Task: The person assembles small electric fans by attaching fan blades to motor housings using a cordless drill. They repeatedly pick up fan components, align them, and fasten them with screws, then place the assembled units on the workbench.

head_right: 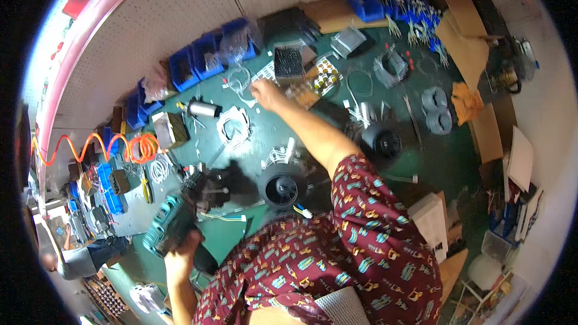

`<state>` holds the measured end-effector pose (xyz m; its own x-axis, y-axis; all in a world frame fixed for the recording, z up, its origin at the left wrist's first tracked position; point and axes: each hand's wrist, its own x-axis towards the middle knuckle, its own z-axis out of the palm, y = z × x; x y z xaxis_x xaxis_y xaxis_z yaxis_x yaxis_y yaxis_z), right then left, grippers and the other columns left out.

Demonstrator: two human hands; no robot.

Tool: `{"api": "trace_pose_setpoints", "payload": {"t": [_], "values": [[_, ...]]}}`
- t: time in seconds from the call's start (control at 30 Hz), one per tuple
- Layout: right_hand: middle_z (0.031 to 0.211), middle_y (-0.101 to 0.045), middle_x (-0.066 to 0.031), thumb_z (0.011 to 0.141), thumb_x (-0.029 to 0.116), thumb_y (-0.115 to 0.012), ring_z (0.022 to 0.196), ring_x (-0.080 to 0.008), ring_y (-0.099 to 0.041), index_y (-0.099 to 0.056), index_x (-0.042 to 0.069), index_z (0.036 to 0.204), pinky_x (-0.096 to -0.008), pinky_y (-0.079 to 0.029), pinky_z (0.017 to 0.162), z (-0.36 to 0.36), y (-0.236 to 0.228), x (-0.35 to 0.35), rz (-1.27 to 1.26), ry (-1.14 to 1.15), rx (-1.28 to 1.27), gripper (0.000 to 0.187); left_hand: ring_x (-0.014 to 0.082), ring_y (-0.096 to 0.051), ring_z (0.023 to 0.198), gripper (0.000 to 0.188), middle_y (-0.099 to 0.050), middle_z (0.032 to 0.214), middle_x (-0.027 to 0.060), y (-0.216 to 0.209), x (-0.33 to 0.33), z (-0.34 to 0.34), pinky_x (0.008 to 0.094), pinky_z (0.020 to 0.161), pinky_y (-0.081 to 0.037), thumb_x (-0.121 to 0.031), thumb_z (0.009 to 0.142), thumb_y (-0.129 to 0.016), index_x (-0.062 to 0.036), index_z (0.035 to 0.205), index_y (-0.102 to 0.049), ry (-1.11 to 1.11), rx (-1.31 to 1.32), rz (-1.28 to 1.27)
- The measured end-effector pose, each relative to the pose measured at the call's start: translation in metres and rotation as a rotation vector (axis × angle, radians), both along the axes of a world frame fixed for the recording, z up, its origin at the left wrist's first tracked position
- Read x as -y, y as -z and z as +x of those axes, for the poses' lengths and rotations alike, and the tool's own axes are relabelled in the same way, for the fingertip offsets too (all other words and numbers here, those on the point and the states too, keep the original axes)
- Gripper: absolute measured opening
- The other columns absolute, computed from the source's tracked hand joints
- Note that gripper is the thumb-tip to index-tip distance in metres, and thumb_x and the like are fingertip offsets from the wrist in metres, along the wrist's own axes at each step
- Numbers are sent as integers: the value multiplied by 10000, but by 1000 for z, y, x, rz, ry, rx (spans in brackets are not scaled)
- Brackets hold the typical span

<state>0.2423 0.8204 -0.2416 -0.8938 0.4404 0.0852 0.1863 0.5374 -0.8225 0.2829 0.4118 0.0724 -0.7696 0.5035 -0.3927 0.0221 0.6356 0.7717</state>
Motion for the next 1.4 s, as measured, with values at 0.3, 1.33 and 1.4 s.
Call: {"api": "trace_pose_setpoints", "payload": {"t": [0.3,1.33,1.4], "values": [[938,-698,-84,873,48,-686,771,-124,-666,-687,-12,1064,-264,-538,681,118,-206,57,-316,334,-666,200,184,-629,764,519,-648,972,80,12,14,-23,327,701,-508,-277,798,-780,-13,1211,-607,133,133,413],[924,-694,-44,927,82,-679,778,-92,-634,-676,-30,1111,-230,-544,703,312,-171,182,-910,454,-669,215,188,-646,704,320,-664,874,69,-11,-8,9,327,661,-530,-107,774,-716,-12,1070,-642,532,189,134],[918,-695,-52,920,80,-685,775,-98,-638,-679,-36,1102,-238,-547,714,317,-173,174,-835,382,-634,216,188,-647,678,395,-669,874,79,-22,-15,11,326,647,-531,-196,739,-754,-8,1067,-638,497,237,144]]}}
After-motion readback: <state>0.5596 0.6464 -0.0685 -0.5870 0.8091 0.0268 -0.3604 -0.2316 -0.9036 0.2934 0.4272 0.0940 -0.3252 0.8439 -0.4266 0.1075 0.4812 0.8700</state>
